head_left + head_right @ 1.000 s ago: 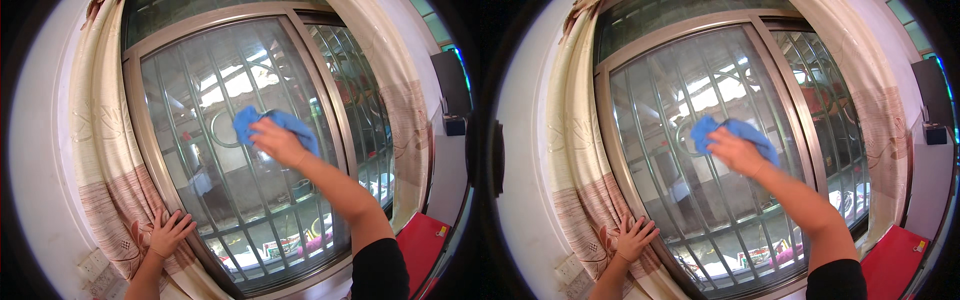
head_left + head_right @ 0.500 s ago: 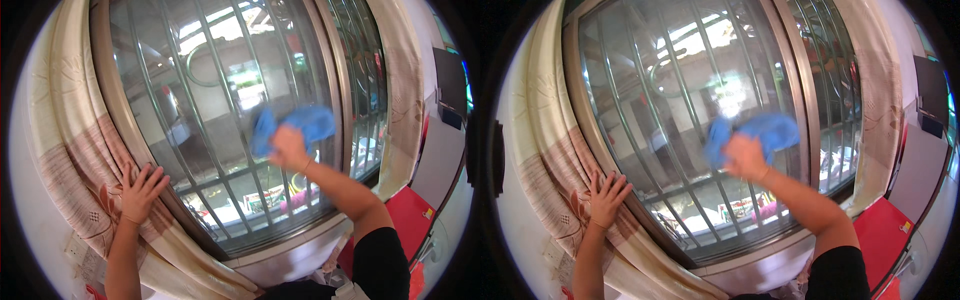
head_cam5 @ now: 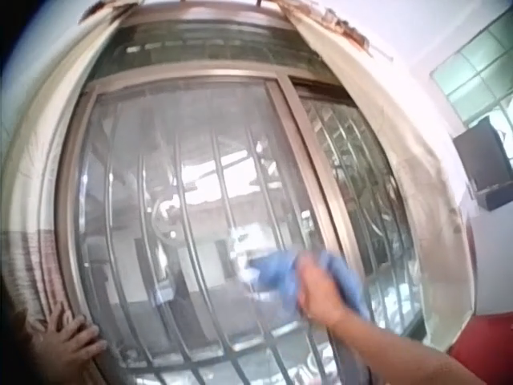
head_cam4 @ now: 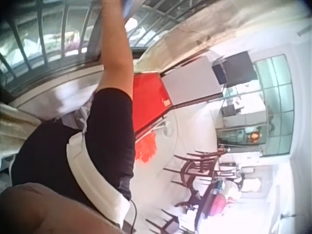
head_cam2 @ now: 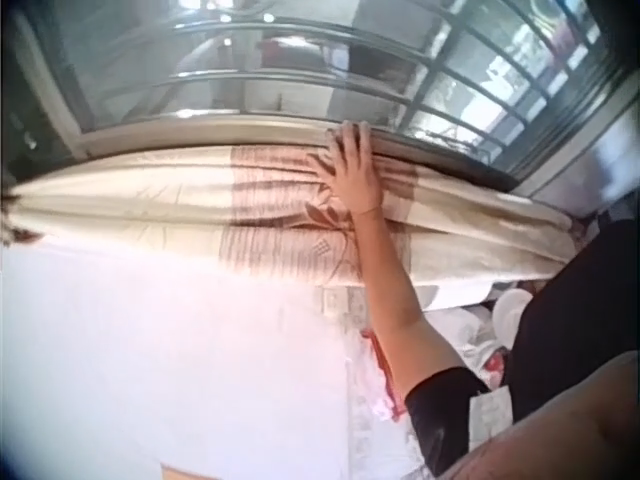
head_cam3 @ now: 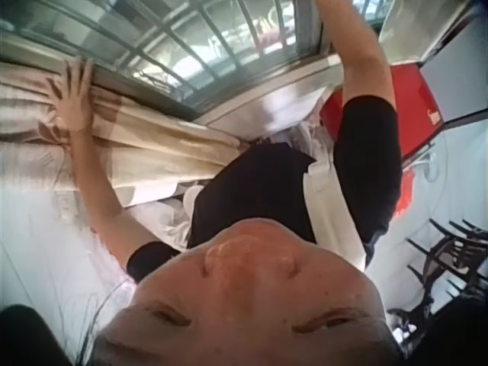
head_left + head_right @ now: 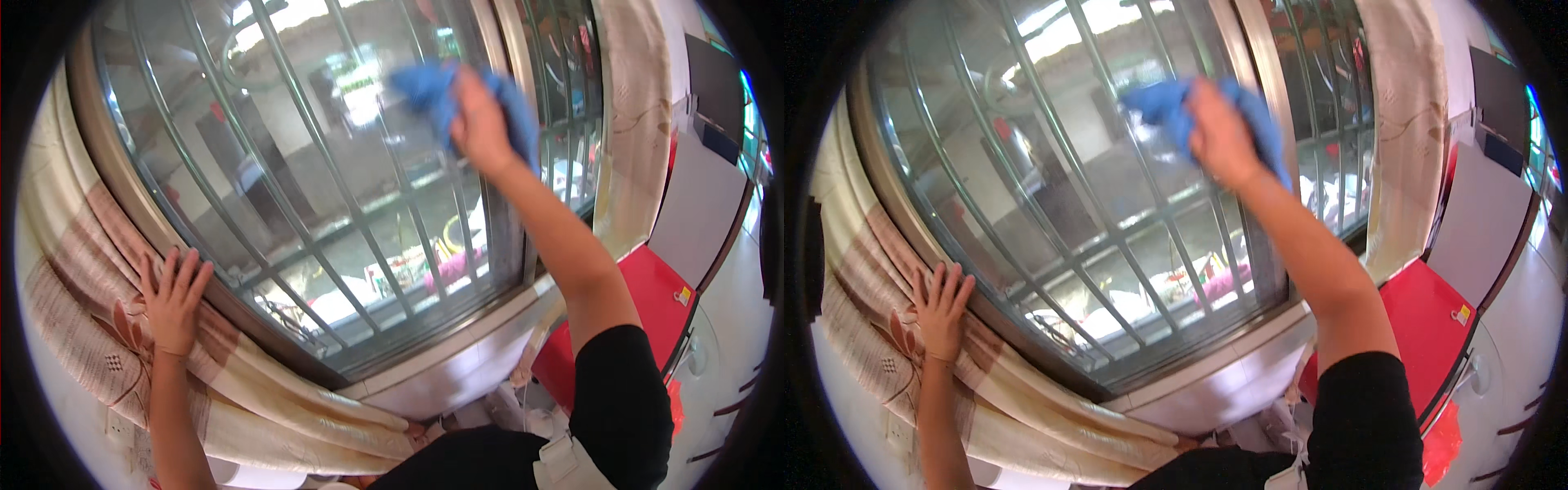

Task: Cleaning a window with a blue cloth.

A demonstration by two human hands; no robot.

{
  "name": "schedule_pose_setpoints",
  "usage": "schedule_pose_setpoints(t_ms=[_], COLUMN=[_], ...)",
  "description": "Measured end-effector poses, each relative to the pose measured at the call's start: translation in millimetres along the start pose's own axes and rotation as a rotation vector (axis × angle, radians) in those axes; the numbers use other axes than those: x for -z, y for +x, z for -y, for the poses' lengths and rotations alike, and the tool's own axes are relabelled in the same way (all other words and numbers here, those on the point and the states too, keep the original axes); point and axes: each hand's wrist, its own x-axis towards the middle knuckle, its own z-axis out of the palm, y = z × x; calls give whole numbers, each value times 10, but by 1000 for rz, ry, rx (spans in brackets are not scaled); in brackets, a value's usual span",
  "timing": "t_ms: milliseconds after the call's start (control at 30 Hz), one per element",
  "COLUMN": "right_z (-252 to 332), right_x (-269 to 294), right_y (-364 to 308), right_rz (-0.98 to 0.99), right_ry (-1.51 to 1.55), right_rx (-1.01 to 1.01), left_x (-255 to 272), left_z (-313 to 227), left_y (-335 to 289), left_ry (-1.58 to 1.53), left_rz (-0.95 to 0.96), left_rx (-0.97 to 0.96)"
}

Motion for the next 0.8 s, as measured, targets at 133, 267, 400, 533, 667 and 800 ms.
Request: schedule_pose_setpoints(t_ms=[133,267,400,533,667,800], right_z=[-133,117,671,964,959,1095], right_x=[-23,-246,-429,-365,-304,-506], right_y=[9,-983,-2630,-3556,-3214,-1928], right_rz=[-288,-397,-334,-284,-275,-186], right_ry=[-210,-144,-62,26,231,87], right_rx=[-79,-309,-715,-945,-1018,-420], left_x=[-51,-64,18,14,-15,-33], left_z=[-3,13,56,45,-11,5], left_y=[49,22,-43,-64,-28,-28], left_ry=[39,34,64,74,57,83], left_rz=[-7,17,21,33,92,61], left_rx=[-18,-19,-21,-9,6,3])
